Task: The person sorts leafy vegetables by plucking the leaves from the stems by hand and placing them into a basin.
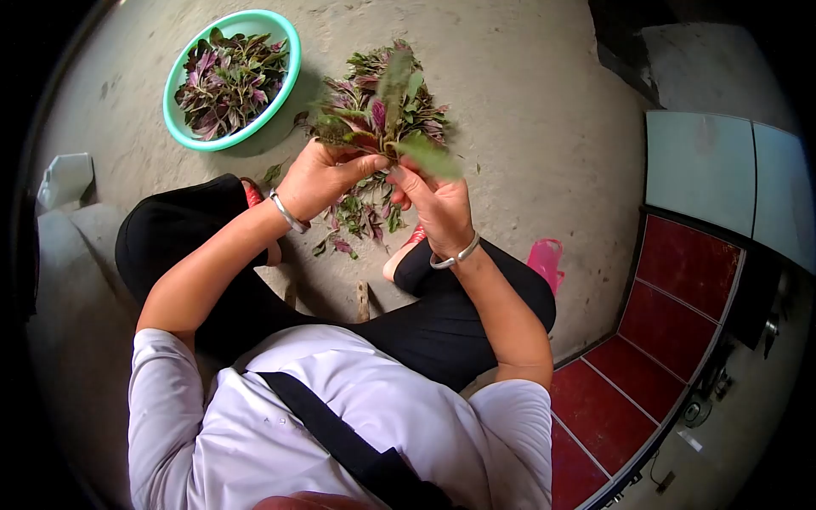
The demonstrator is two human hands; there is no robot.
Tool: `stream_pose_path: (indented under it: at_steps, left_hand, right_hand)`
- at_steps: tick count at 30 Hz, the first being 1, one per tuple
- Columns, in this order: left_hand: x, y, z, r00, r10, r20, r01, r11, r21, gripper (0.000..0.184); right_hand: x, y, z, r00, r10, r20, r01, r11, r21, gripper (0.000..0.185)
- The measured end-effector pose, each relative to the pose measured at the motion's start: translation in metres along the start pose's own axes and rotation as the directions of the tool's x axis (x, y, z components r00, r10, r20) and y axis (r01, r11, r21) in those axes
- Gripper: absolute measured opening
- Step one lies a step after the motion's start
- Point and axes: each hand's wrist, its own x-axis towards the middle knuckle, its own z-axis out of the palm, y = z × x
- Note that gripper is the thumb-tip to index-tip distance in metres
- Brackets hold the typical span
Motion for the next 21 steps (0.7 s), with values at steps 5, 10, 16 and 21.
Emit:
stream_pose_path:
  at_steps: [5,10,16,21]
  left_hand:
    - [-0.004,0.023,-0.005,1.000,0.002,0.030,-0.009,0.972,0.234,0.017]
    - [-0.004,0.008,-0.002,0.993,-0.117,-0.012,0.118,0.993,0.031,0.018]
    - [0.001,-0.007,-0.006,0.985,0.115,-0.128,-0.084,0.970,0.227,0.020]
    - [-0.002,0.016,-0.012,0.992,0.023,-0.127,0.026,0.926,0.377,0.022]
  right_hand:
    - [0.002,0.003,0.001,0.999,-0.038,0.028,0.041,0.993,-0.111,0.015]
    - [0.001,-0.001,0.005,0.999,-0.015,0.044,0.023,0.982,-0.187,0.016]
    - [0.000,0.003,0.001,0.997,-0.020,0.068,0.043,0.935,-0.352,0.016]
    - [0.002,-0.001,0.000,0.999,-0.029,0.021,0.033,0.973,-0.230,0.018]
